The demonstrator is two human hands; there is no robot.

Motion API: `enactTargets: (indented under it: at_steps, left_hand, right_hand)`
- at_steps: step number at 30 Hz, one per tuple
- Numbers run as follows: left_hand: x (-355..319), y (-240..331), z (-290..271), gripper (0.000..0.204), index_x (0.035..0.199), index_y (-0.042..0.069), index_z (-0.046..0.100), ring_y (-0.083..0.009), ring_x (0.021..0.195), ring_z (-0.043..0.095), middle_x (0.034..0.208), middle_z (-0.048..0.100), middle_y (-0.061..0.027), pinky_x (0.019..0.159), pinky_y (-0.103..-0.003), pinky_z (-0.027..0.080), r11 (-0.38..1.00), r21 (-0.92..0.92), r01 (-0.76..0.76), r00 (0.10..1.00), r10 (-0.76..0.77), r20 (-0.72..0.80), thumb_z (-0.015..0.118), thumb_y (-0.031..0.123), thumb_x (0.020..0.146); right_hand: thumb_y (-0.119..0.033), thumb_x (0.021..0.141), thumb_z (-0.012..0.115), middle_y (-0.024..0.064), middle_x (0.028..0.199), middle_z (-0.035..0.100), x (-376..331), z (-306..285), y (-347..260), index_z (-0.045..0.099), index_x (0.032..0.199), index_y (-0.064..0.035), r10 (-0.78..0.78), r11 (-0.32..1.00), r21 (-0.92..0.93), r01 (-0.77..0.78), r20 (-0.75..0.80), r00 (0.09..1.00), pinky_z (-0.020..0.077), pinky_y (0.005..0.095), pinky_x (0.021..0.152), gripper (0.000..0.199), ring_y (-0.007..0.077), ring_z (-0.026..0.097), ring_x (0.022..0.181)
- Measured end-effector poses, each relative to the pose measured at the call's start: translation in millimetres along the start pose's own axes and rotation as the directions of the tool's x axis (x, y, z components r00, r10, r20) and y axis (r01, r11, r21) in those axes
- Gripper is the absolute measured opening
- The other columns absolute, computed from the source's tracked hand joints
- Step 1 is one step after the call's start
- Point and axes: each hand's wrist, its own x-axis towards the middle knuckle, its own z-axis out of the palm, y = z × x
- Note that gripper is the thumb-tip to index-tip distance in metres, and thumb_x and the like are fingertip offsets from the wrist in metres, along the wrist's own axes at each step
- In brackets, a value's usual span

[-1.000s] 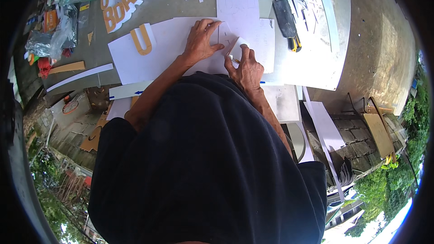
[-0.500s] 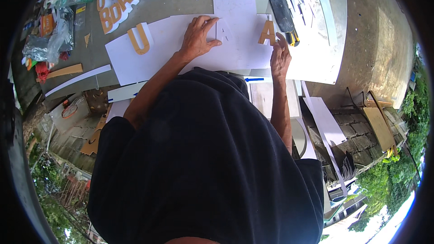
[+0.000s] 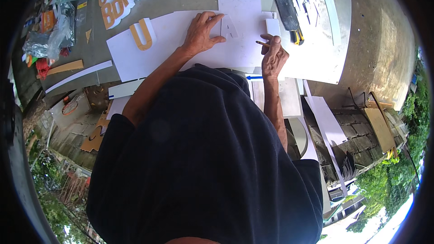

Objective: The recorder is tracing and assembling 3D-style sign letters from cutout materials at a workstation.

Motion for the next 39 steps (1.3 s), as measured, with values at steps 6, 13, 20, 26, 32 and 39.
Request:
enactTargets:
  at_steps: [6,13,20,26,32,39]
  left_hand:
    - [2,2,-1,0.080,0.139,0.014,0.059,-0.0279,0.109,0.055,0.124,0.053,-0.0092,0.099,-0.042,0.046,1.000,0.022,-0.003,1.000,0.003,-0.001,0.091,0.037,0.069]
    - [2,1,-4,0.080,0.138,0.016,0.059,-0.0277,0.109,0.056,0.122,0.054,-0.0085,0.098,-0.042,0.047,1.000,-0.004,0.008,1.000,-0.008,-0.009,0.091,0.036,0.067]
    - [2,0,-4,0.081,0.136,0.015,0.058,-0.0278,0.116,0.053,0.125,0.055,-0.0073,0.099,-0.043,0.046,0.999,-0.044,0.010,1.000,-0.010,-0.003,0.092,0.036,0.065]
    - [1,-1,-2,0.080,0.135,0.014,0.058,-0.0280,0.116,0.053,0.125,0.055,-0.0076,0.101,-0.042,0.045,0.998,-0.053,0.035,0.999,-0.035,0.000,0.092,0.037,0.066]
    - [-1,-7,-1,0.076,0.129,0.013,0.061,-0.0282,0.115,0.054,0.123,0.055,-0.0069,0.100,-0.042,0.046,0.998,-0.064,-0.012,0.999,0.009,-0.039,0.092,0.039,0.065]
    - [0,-8,0,0.074,0.126,0.014,0.063,-0.0272,0.114,0.055,0.120,0.056,-0.0052,0.098,-0.041,0.047,0.998,-0.054,-0.027,0.998,0.024,-0.057,0.091,0.042,0.064]
  right_hand:
    - [-0.059,0.103,0.046,0.0145,0.078,0.069,-3,22,3,0.071,0.099,0.0078,0.114,0.910,0.349,-0.225,0.312,0.943,0.0513,0.0299,0.061,0.072,0.0171,0.064,0.064]
    - [-0.059,0.099,0.054,0.0124,0.075,0.068,16,45,9,0.072,0.103,0.0054,0.087,0.854,0.426,-0.299,0.448,0.890,0.0522,0.0301,0.062,0.067,0.0179,0.064,0.067]
    - [-0.040,0.098,0.066,0.0088,0.074,0.065,28,58,16,0.065,0.118,0.0040,-0.150,0.954,0.299,-0.023,0.541,0.828,0.0498,0.0308,0.058,0.048,0.0150,0.061,0.064]
    - [-0.032,0.102,0.061,0.0105,0.080,0.068,26,40,-13,0.053,0.136,0.0030,0.046,0.990,0.086,-0.111,0.547,0.836,0.0487,0.0285,0.050,0.050,0.0149,0.064,0.059]
    - [-0.023,0.101,0.064,0.0151,0.102,0.067,28,48,-1,0.051,0.139,-0.0002,-0.008,0.782,0.496,-0.377,0.613,0.790,0.0549,0.0309,0.064,0.046,0.0205,0.070,0.071]
    - [-0.034,0.105,0.053,0.0040,0.074,0.061,37,48,11,0.060,0.114,-0.0029,-0.020,0.963,0.235,-0.130,0.546,0.838,0.0396,0.0244,0.051,0.033,0.0087,0.054,0.058]
